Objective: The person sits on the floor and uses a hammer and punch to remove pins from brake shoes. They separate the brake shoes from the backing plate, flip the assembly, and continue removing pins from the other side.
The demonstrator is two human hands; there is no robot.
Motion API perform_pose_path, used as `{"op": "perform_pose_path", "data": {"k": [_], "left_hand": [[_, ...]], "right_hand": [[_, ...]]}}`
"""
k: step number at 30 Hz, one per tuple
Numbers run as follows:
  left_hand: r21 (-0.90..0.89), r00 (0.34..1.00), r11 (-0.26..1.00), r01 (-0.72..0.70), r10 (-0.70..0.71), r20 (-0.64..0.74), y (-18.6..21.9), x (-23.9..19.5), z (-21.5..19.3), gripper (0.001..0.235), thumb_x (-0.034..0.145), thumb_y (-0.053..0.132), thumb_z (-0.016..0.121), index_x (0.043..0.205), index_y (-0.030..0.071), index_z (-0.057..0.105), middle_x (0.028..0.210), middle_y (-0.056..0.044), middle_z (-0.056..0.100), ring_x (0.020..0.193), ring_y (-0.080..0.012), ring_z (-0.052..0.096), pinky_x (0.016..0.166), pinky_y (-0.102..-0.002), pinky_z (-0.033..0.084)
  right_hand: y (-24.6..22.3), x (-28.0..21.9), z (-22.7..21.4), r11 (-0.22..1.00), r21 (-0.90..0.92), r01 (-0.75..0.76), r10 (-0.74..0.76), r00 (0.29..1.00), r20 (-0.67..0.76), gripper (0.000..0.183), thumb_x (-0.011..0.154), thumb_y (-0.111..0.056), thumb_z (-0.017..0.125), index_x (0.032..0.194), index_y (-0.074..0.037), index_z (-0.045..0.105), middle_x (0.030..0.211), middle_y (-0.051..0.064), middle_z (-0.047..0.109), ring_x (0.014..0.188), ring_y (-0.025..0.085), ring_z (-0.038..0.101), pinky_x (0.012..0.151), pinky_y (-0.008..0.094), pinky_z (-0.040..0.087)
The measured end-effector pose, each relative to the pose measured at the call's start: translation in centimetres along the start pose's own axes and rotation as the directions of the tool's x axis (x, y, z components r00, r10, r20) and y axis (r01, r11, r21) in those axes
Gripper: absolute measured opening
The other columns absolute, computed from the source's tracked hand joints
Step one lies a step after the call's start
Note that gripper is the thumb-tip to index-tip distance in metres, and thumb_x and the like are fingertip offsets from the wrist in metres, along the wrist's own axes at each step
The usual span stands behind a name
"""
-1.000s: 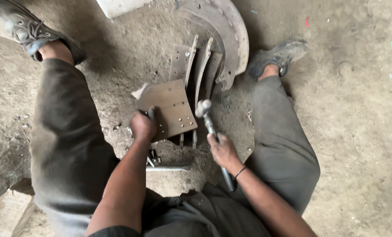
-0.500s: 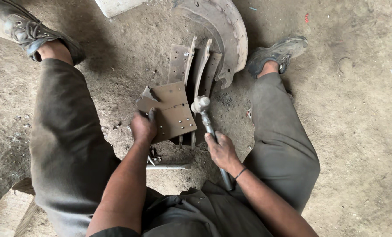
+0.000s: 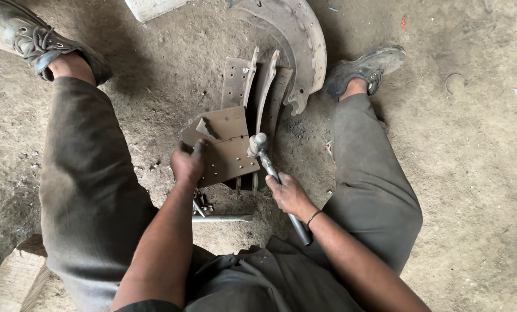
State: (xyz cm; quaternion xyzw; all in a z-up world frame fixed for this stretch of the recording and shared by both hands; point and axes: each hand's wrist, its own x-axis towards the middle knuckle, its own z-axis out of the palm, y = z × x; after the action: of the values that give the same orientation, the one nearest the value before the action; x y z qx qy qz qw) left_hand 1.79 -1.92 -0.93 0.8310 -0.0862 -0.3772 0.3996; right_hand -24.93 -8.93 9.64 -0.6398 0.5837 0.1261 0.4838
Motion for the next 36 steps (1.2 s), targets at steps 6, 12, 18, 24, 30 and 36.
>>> {"op": "perform_pose_path", "data": {"k": [6, 12, 18, 24, 30, 36], "left_hand": [[-0.365, 0.999, 0.930, 0.048, -0.045, 0.015, -1.6, 1.3, 0.6, 0.052, 0.097, 0.033, 0.069, 0.133, -0.003, 0.061, 0.123, -0.014, 0.071, 0.106, -0.0223, 0.069, 0.094, -0.033, 0.054], [-0.541, 0.999, 0.840, 0.026, -0.006, 0.039, -2.4, 1.5, 0.6, 0.042, 0.100, 0.032, 0.065, 0.125, -0.003, 0.067, 0.116, -0.012, 0.073, 0.100, -0.0196, 0.067, 0.090, -0.033, 0.054], [-0.394, 0.996, 0.914, 0.093, -0.088, 0.030, -1.4, 1.9, -0.2, 0.044, 0.104, 0.034, 0.054, 0.126, -0.002, 0.064, 0.112, -0.012, 0.071, 0.099, -0.0212, 0.067, 0.088, -0.034, 0.055], [-0.456, 0.994, 0.884, 0.106, -0.110, 0.017, -1.9, 1.9, -0.8, 0.045, 0.103, 0.034, 0.054, 0.129, -0.002, 0.060, 0.121, -0.014, 0.069, 0.105, -0.0227, 0.064, 0.094, -0.036, 0.051], [-0.534, 0.995, 0.842, 0.080, -0.098, -0.006, -1.9, 1.8, -0.8, 0.043, 0.105, 0.032, 0.052, 0.132, -0.001, 0.056, 0.121, -0.012, 0.068, 0.103, -0.0191, 0.065, 0.093, -0.034, 0.052], [-0.751, 0.984, 0.649, 0.121, -0.178, 0.005, -1.0, 2.3, -1.5, 0.034, 0.105, 0.026, 0.051, 0.127, 0.000, 0.055, 0.094, -0.009, 0.068, 0.080, -0.0187, 0.065, 0.078, -0.037, 0.056]], "right_hand": [[0.9, 0.9, 0.4, 0.975, -0.153, 0.160, -0.175, 0.980, -0.090, 0.049, 0.099, -0.048, 0.054, 0.083, -0.003, 0.060, 0.068, 0.016, 0.064, 0.067, 0.032, 0.066, 0.067, 0.045, 0.052], [1.9, 1.5, 0.9, 0.944, -0.254, 0.210, -0.245, 0.963, -0.112, 0.049, 0.100, -0.048, 0.054, 0.084, -0.002, 0.060, 0.072, 0.021, 0.065, 0.073, 0.038, 0.066, 0.070, 0.047, 0.053], [1.1, 0.6, 0.8, 0.974, -0.206, 0.091, -0.100, 0.994, -0.032, 0.047, 0.098, -0.048, 0.054, 0.087, -0.003, 0.058, 0.072, 0.018, 0.066, 0.070, 0.035, 0.068, 0.069, 0.046, 0.055], [1.1, 0.8, 0.9, 0.961, -0.268, 0.062, -0.065, 0.998, -0.001, 0.047, 0.100, -0.051, 0.052, 0.089, -0.006, 0.057, 0.070, 0.013, 0.064, 0.065, 0.029, 0.066, 0.066, 0.045, 0.056], [3.8, 2.4, 1.5, 0.245, -0.851, 0.465, -0.544, 0.792, 0.276, 0.040, 0.097, -0.023, 0.051, 0.132, -0.006, 0.059, 0.080, 0.010, 0.059, 0.075, 0.022, 0.062, 0.055, 0.037, 0.054], [5.0, 3.1, 2.3, 0.330, -0.833, 0.445, -0.383, 0.869, 0.313, 0.041, 0.105, -0.027, 0.043, 0.141, -0.011, 0.054, 0.090, 0.012, 0.057, 0.083, 0.025, 0.062, 0.063, 0.040, 0.054]]}}
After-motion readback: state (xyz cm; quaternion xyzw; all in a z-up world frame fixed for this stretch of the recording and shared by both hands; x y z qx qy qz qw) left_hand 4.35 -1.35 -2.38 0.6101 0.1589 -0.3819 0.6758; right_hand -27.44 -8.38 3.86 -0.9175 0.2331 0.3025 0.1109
